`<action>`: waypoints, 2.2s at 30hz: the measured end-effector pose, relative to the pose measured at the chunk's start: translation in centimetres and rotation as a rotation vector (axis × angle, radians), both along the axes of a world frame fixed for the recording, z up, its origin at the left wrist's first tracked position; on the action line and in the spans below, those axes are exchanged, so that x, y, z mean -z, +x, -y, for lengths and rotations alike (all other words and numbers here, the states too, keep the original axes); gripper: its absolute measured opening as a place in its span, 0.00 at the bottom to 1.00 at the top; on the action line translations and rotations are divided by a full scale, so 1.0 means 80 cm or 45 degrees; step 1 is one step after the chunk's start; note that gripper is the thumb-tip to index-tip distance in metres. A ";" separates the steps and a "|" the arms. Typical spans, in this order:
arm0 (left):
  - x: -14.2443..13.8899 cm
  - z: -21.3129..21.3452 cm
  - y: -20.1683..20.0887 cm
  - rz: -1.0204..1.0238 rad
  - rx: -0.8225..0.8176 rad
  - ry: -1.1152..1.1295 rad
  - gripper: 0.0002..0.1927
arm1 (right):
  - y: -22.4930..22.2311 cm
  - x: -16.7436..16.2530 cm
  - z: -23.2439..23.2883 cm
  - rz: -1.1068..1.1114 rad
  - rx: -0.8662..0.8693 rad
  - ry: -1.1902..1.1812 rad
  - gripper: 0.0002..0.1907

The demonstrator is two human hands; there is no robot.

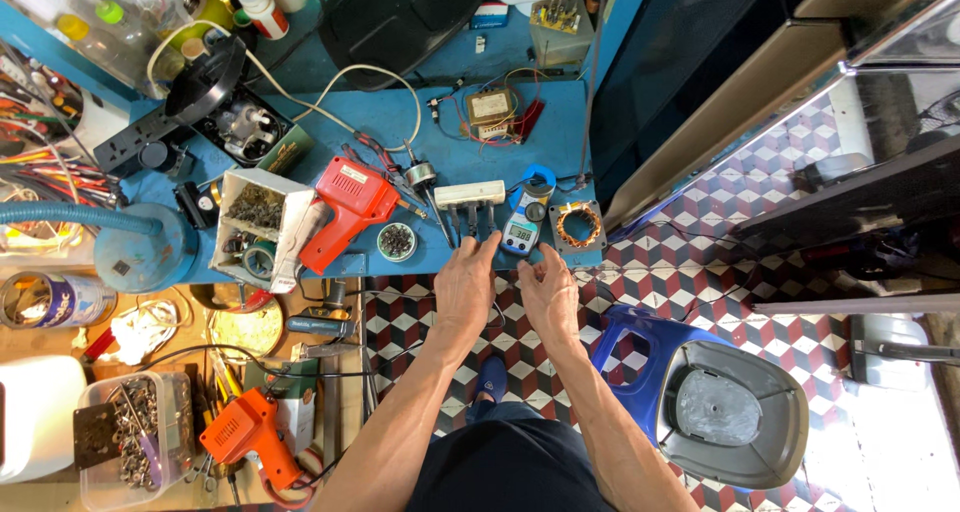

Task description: The person uses a multimeter to test a power strip and then handles a white toaster, moving it to a stool. They then pick up a black cylindrical device and begin manipulating its internal wires with pliers and a screwdriver.

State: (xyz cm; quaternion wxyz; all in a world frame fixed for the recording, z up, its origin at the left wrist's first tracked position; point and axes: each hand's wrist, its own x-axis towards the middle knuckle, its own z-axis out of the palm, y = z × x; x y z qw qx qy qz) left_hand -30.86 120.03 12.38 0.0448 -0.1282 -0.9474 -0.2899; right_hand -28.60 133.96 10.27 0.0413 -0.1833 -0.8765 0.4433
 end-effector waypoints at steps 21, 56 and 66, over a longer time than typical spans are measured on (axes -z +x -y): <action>0.011 0.007 0.020 -0.007 0.011 -0.017 0.20 | 0.036 -0.032 -0.036 0.092 0.341 0.184 0.26; -0.016 0.127 0.122 0.293 -0.383 0.504 0.34 | -0.231 -0.087 0.081 0.153 -0.244 -0.595 0.41; -0.014 0.171 0.139 0.660 -0.628 0.527 0.34 | -0.256 -0.033 0.115 0.030 -0.361 0.264 0.46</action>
